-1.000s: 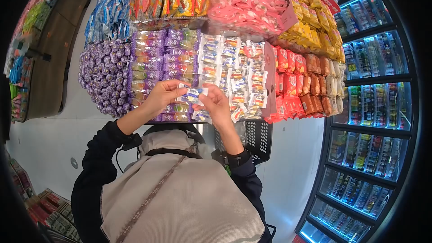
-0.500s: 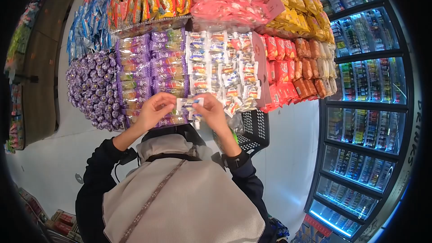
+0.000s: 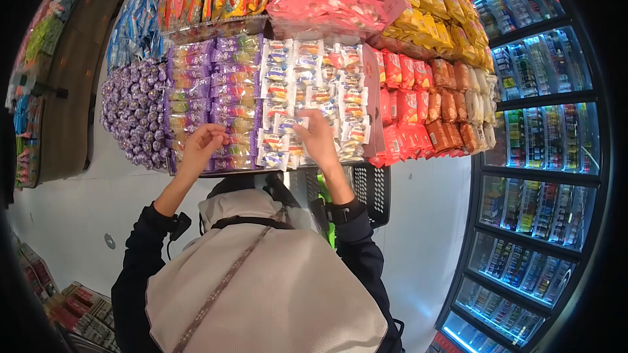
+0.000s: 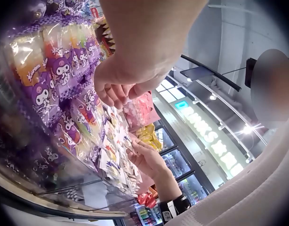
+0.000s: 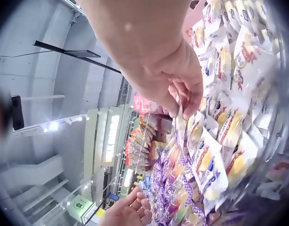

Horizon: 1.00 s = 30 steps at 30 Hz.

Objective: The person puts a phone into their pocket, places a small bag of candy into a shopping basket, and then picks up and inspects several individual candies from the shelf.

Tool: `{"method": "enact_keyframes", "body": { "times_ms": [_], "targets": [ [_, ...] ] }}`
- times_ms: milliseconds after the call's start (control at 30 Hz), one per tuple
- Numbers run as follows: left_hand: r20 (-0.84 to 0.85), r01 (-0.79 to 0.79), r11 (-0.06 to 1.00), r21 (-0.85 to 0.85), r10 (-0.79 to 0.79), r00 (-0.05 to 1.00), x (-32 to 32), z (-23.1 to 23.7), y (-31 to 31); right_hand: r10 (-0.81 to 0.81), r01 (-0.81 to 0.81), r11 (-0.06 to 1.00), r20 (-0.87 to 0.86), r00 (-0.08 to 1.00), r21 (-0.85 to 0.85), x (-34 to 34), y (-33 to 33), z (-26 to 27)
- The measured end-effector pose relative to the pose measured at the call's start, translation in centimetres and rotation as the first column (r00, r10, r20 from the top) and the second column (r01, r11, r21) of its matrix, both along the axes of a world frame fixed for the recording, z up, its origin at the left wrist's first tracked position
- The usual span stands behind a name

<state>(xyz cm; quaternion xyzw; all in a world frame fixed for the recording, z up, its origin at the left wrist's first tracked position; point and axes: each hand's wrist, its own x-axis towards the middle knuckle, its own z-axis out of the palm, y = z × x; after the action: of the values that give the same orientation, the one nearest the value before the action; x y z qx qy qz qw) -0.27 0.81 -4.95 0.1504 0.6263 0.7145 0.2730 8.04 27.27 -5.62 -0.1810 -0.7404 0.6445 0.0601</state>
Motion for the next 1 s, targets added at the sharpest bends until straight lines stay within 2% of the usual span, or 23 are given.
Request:
{"method": "enact_keyframes", "body": {
  "times_ms": [167,367,400,533,633,667,767,800,900,1000],
  "targets": [
    [-0.034,-0.075,0.993,-0.089,0.072,0.997,1.3,0.1,1.6,0.035,-0.036,0.998,0.015,0.999,0.046,1.6,1.1,0.3],
    [-0.055,-0.049,0.996,-0.076,0.045,0.998,1.6,0.9,3.0,0.077,-0.077,0.993,-0.004,0.997,0.087,0.6,0.6,0.7],
    [-0.056,-0.041,0.996,-0.076,0.037,0.998,1.4,1.1,3.0,0.095,-0.095,0.995,-0.027,0.995,0.01,0.1,0.4,-0.3],
    [0.0,-0.032,0.998,-0.057,0.033,0.999,0.3,1.1,2.8,0.108,-0.093,0.982,-0.085,0.991,0.162,-1.3,-0.6,-2.0],
    [0.051,-0.044,0.998,-0.048,0.047,0.998,-0.2,0.9,2.7,0.132,-0.138,0.955,0.041,0.99,0.263,-1.4,-1.1,-1.1],
    [0.046,-0.044,0.998,-0.044,0.046,0.998,-0.3,0.8,2.6,0.145,-0.126,0.947,-0.043,0.989,0.295,-1.4,-1.1,-1.7],
    [0.033,-0.034,0.999,-0.033,0.035,0.999,-0.8,0.4,2.4,0.132,-0.197,0.925,0.21,0.969,0.324,-1.2,-1.7,1.6],
    [0.031,-0.029,0.999,-0.03,0.03,0.999,-0.8,0.1,2.3,0.142,-0.169,0.892,0.095,0.985,0.418,-1.2,-1.7,1.4],
    [0.032,-0.004,1.0,-0.022,0.005,0.999,-1.0,-0.6,2.0,0.1,-0.096,0.891,0.016,0.995,0.444,-1.0,-2.0,1.6],
    [0.012,0.005,0.998,-0.061,-0.005,1.0,-0.9,-0.7,2.2,0.109,-0.11,0.88,0.028,0.994,0.462,-1.1,-1.7,1.3]
  ]
}}
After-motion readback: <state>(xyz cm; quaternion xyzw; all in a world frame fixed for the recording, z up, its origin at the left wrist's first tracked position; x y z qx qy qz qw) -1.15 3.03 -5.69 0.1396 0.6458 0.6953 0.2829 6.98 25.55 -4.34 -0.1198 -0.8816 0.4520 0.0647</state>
